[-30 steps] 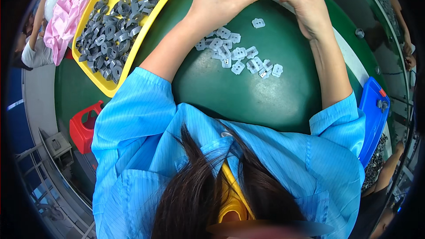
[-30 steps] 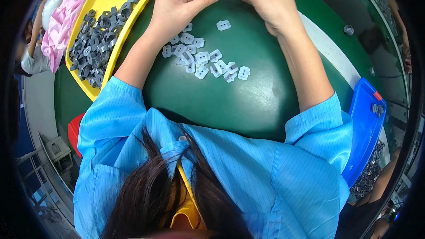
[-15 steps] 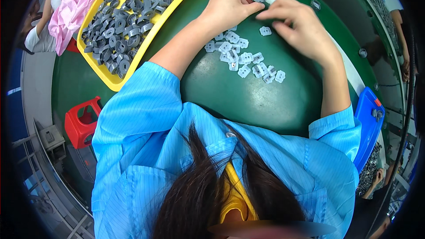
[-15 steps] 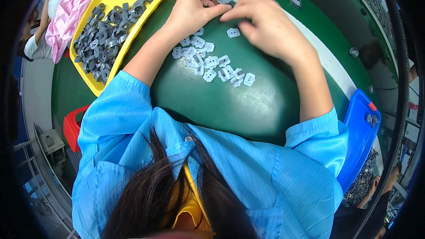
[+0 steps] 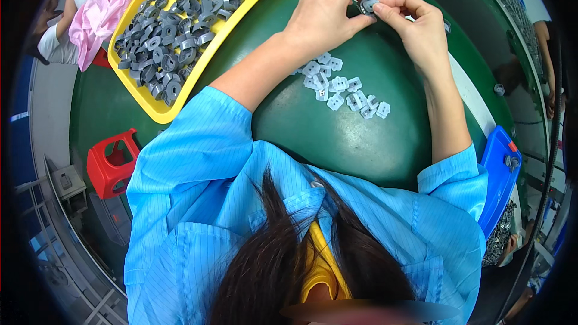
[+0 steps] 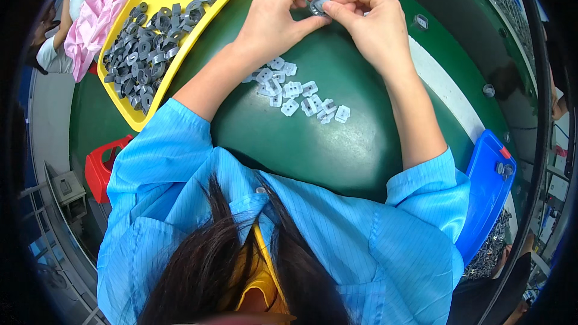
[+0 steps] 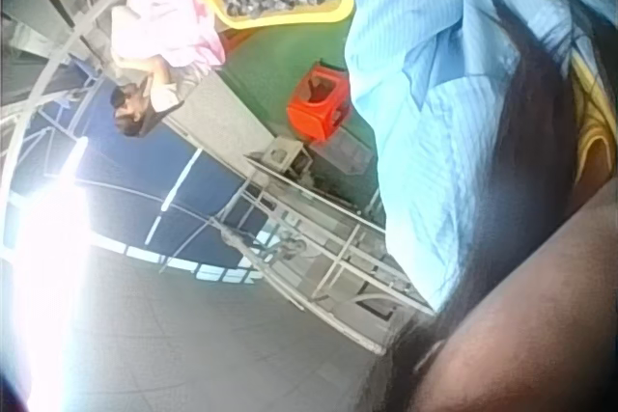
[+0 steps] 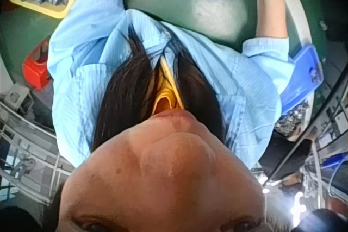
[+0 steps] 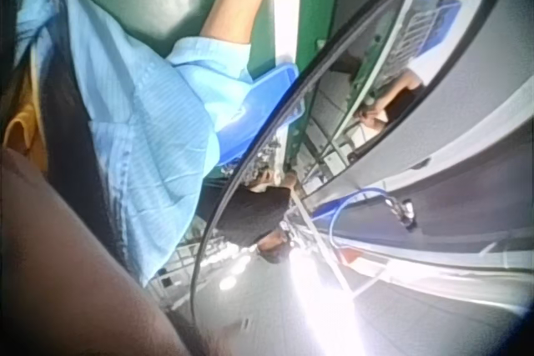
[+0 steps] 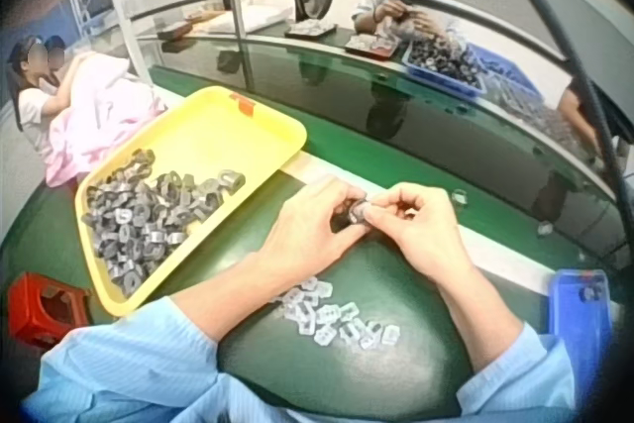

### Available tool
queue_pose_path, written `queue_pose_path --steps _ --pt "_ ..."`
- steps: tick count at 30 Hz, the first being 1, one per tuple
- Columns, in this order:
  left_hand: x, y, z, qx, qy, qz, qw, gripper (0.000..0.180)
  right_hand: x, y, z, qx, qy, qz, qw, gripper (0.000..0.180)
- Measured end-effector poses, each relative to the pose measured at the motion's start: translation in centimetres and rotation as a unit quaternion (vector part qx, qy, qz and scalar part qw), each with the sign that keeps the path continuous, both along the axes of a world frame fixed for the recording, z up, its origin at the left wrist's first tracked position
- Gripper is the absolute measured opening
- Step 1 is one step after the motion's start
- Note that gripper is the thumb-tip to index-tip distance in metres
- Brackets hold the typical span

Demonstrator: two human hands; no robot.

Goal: The person assembles small grey and white plastic components by hand on a green worktable.

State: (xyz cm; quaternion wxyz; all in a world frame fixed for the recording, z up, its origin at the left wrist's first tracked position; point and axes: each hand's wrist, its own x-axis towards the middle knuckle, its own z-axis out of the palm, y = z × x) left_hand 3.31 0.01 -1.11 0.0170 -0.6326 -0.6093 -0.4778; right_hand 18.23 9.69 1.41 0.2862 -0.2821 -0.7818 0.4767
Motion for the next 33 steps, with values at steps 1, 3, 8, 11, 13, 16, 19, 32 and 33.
queue_pose_path --steps 1,3,8,11,13,16,19,32,33 --pt "0.0 -0.1 -0.1 0.02 0.022 0.0 1.0 0.034 -0.1 -0.1 0.0 0.002 0.001 0.005 1.0 0.014" --pt "0.1 -0.3 -0.2 0.026 0.024 0.01 0.999 0.033 -0.2 -0.6 0.2 -0.109 0.024 0.028 0.993 0.015" --pt "0.3 -0.7 0.3 0.046 0.048 0.021 0.998 0.033 -0.3 -0.5 -0.2 0.053 -0.001 -0.028 0.998 0.017" --pt "0.5 -0.8 0.4 0.071 0.049 0.019 0.996 0.034 -0.3 -0.9 0.8 -0.2 0.042 0.03 0.979 0.015" --pt "0.6 -0.6 0.4 0.107 0.093 -0.018 0.99 0.035 0.0 -0.7 0.7 -0.223 0.058 0.035 0.973 0.014" --pt "1.0 -0.6 0.6 0.119 0.099 -0.045 0.987 0.036 0.9 1.3 -0.4 -0.217 0.039 0.107 0.97 0.015" --pt "0.3 -0.8 0.2 0.083 0.076 -0.059 0.992 0.038 1.0 0.9 0.2 -0.231 0.018 0.114 0.966 0.012" --pt "0.1 -1.4 1.3 0.064 0.064 -0.068 0.994 0.038 0.5 1.2 1.0 -0.313 0.099 0.139 0.935 0.023" --pt "0.1 -1.5 1.6 0.049 0.072 -0.064 0.994 0.038 0.5 1.8 0.4 -0.361 0.102 0.157 0.914 0.022"
